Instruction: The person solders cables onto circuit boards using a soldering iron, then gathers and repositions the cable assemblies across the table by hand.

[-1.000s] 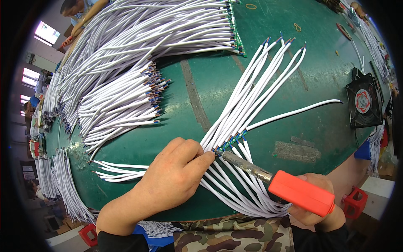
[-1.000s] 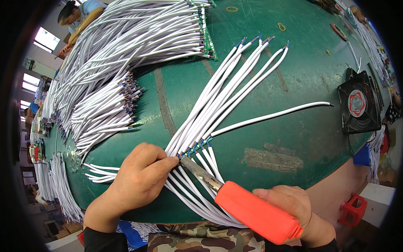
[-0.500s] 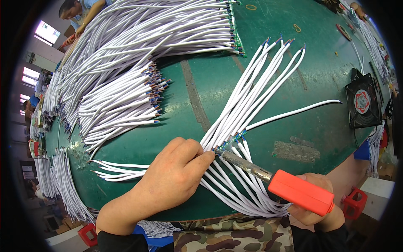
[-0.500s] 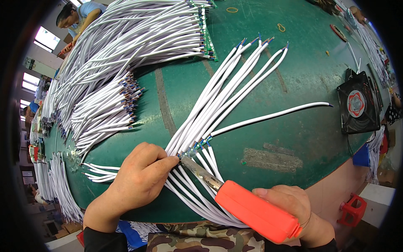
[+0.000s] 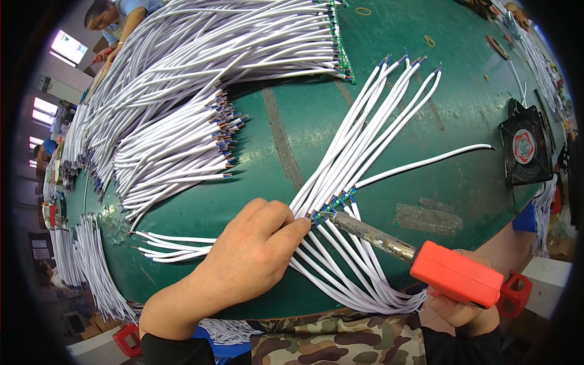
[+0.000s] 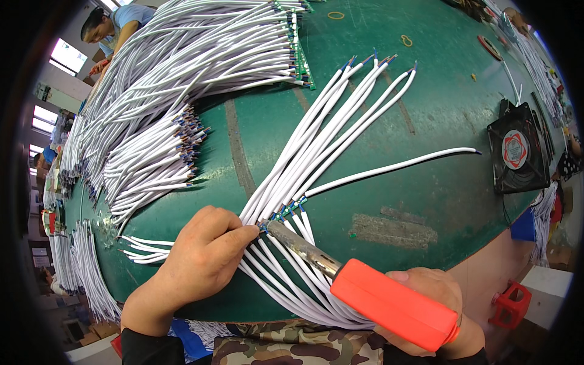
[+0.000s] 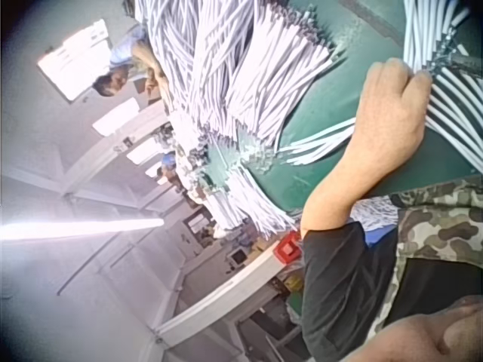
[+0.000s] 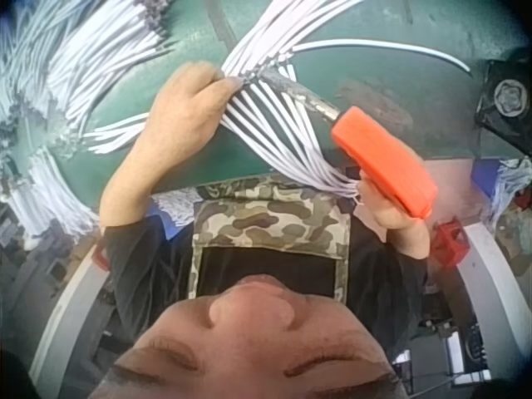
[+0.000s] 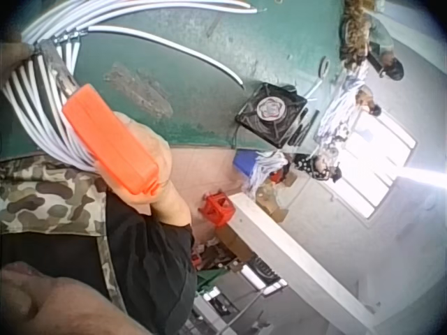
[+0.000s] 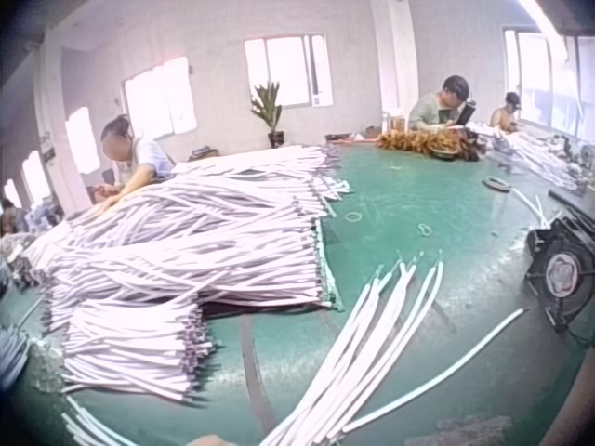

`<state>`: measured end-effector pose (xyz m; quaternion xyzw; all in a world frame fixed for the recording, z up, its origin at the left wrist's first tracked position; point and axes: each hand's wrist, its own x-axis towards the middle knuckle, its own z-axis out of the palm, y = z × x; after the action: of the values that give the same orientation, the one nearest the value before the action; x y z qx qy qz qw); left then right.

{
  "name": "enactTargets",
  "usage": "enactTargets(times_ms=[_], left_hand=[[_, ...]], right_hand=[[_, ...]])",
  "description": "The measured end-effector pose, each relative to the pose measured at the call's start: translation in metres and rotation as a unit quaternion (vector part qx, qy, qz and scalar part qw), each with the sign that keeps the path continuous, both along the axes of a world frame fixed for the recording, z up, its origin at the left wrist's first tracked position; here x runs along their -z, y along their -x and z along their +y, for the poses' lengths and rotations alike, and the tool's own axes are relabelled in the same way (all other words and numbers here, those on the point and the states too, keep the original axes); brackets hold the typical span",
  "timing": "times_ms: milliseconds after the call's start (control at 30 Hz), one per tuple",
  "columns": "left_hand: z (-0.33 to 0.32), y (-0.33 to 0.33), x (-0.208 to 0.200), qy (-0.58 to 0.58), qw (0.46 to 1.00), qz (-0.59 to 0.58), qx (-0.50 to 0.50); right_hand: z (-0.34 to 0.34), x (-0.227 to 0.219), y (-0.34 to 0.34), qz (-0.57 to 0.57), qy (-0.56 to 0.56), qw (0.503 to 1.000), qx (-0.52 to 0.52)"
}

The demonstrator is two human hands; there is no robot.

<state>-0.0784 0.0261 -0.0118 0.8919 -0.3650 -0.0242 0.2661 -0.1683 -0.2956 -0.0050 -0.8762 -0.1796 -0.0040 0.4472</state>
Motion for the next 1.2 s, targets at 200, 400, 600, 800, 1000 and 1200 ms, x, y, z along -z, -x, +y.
enactTargets(times_ms=[200, 400, 600, 800, 1000, 1200], left_hand=[[0.000, 0.000, 0.001, 0.001, 1.000, -0.006, -0.002], [0.001, 0.001, 0.002, 0.001, 1.000, -0.012, -0.002], [0.000, 0.001, 0.002, -0.001, 1.000, -0.020, -0.004], [-0.001, 0.000, 0.002, 0.007, 1.000, -0.022, -0.006], [-0.004, -0.010, -0.011, 0.029, 0.999, 0.013, -0.023], [-0.022, -0.026, -0.017, 0.012, 0.997, 0.055, -0.044]], right_hand=[[-0.007, 0.001, -0.003, 0.014, 0.042, 0.999, -0.021], [-0.009, 0.008, -0.007, -0.072, 0.017, 0.993, -0.089], [-0.011, 0.011, -0.002, -0.065, 0.021, 0.995, -0.074], [-0.017, 0.008, 0.001, -0.052, 0.058, 0.992, -0.101], [-0.027, 0.021, 0.022, -0.027, -0.014, 0.999, -0.028], [-0.029, 0.023, 0.032, 0.016, -0.058, 0.998, 0.007]])
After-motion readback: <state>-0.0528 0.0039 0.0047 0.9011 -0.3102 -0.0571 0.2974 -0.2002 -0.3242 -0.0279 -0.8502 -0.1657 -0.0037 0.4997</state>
